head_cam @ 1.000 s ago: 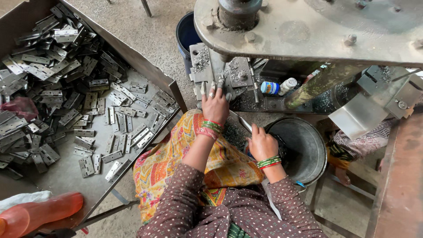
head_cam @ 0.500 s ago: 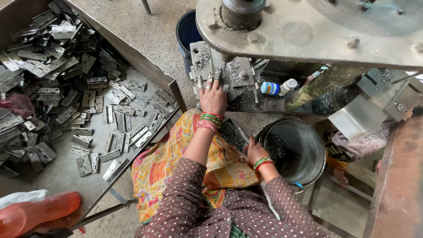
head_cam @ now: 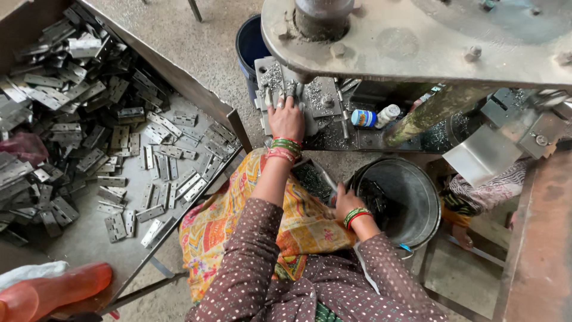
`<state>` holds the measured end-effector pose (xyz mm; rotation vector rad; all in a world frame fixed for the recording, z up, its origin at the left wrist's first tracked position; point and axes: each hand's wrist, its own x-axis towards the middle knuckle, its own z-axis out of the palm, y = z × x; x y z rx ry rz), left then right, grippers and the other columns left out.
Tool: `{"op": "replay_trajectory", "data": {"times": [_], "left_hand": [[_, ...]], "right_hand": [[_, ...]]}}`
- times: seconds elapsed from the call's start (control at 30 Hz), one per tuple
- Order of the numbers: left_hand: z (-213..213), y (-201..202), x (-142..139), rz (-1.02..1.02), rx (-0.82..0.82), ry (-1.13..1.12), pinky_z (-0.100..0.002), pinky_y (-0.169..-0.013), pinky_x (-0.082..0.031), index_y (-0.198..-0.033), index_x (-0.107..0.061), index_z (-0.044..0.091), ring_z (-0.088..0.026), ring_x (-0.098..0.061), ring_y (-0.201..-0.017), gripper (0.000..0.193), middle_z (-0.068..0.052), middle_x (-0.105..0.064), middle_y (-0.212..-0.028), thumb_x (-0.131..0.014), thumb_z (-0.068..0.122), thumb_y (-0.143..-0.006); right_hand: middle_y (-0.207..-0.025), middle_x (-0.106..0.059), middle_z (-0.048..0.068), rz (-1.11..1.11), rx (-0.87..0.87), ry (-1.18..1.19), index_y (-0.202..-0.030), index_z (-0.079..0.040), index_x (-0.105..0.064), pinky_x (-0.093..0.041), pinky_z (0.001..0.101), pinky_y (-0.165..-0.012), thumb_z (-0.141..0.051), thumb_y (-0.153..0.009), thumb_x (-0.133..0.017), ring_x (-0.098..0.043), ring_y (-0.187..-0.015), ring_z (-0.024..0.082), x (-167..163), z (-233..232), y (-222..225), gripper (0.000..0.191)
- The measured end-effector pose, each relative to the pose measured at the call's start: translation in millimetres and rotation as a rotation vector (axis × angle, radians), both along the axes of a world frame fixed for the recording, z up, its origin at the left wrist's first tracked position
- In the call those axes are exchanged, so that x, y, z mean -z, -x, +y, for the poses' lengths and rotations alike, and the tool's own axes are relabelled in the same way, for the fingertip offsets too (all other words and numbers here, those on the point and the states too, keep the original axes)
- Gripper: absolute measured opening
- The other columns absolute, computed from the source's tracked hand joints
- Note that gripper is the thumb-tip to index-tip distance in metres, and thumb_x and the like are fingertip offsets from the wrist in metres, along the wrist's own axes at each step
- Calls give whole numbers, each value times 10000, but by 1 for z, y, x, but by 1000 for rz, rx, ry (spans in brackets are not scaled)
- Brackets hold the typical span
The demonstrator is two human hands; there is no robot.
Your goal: The person sits on the floor and repeatedly picks up small metal pieces from a nearby bin. They place each piece into a drill press, operate the lever to drill the piece, and then remove the finished piece to place it back into the bin.
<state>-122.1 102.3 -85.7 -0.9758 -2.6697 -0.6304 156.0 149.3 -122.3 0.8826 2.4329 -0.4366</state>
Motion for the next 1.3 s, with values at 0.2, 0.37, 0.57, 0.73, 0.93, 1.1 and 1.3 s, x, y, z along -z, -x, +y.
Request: {"op": "replay_trajectory", "data": {"times": [0.2, 0.37, 0.57, 0.73, 0.93, 1.1, 1.3], "left_hand": [[-16, -13, 0, 47, 36, -38, -570, -1083, -381, -895, -768, 74, -283, -586, -1247, 223, -83, -671, -1214, -562, 158, -890], [-15, -8, -1, -25, 76, -24, -587, -1056, -379, -899, -772, 70, -286, -588, -1213, 240, -79, -666, -1220, -548, 155, -910], [-3, 10, -4, -27, 54, -40, -571, -1040, -382, -901, -777, 81, -291, -588, -1211, 240, -78, -671, -1162, -548, 148, -886], [-2, 14, -1, 30, 55, -41, -548, -1013, -406, -823, -761, 79, -289, -607, -1177, 220, -80, -676, -1160, -560, 154, -873], [-26, -3, -8, -220, 151, -22, -512, -991, -430, -881, -739, 67, -324, -637, -1067, 207, -94, -670, -1258, -632, 244, -894], [-141, -42, 20, 157, 61, -335, -522, -1072, -470, -1085, -673, 91, -298, -661, -1138, 298, -78, -662, -1214, -680, 183, -802], [-315, -59, 78, -13, -486, -67, -508, -727, -489, -1186, -698, 84, -350, -660, -909, 430, -154, -668, -1170, -710, 177, -767]], "right_hand": [[-1320, -531, 330, 6, -5, 79, -1581, -39, -153, -559, 475, -929, -423, -807, -808, -649, -1106, 466, 1, -2, -1, 1084], [-1243, -610, 252, 61, -41, -115, -1578, -41, -225, -606, 466, -832, -461, -842, -770, -728, -1005, 402, -5, -1, 0, 1008], [-1217, -615, 285, -16, -19, -69, -1528, -34, -277, -594, 472, -832, -454, -858, -769, -710, -1005, 418, -2, -4, 1, 931], [-1286, -556, 356, 76, -82, -39, -1591, -19, -151, -580, 505, -844, -369, -875, -723, -682, -1018, 463, 3, -9, -5, 981], [-1222, -663, 248, 137, -46, 42, -1341, -169, -546, -565, 520, -899, -465, -827, -770, -692, -1053, 444, -15, 3, -19, 634], [-1193, -631, 204, 602, -239, -460, -1415, -37, -581, -560, 510, -786, -414, -897, -772, -671, -938, 414, -42, 27, -21, 669], [-1258, -634, 160, 722, -304, -491, -1374, -72, -607, -525, 513, -978, -351, -930, -804, -643, -1167, 396, -57, 42, -11, 561]]}}
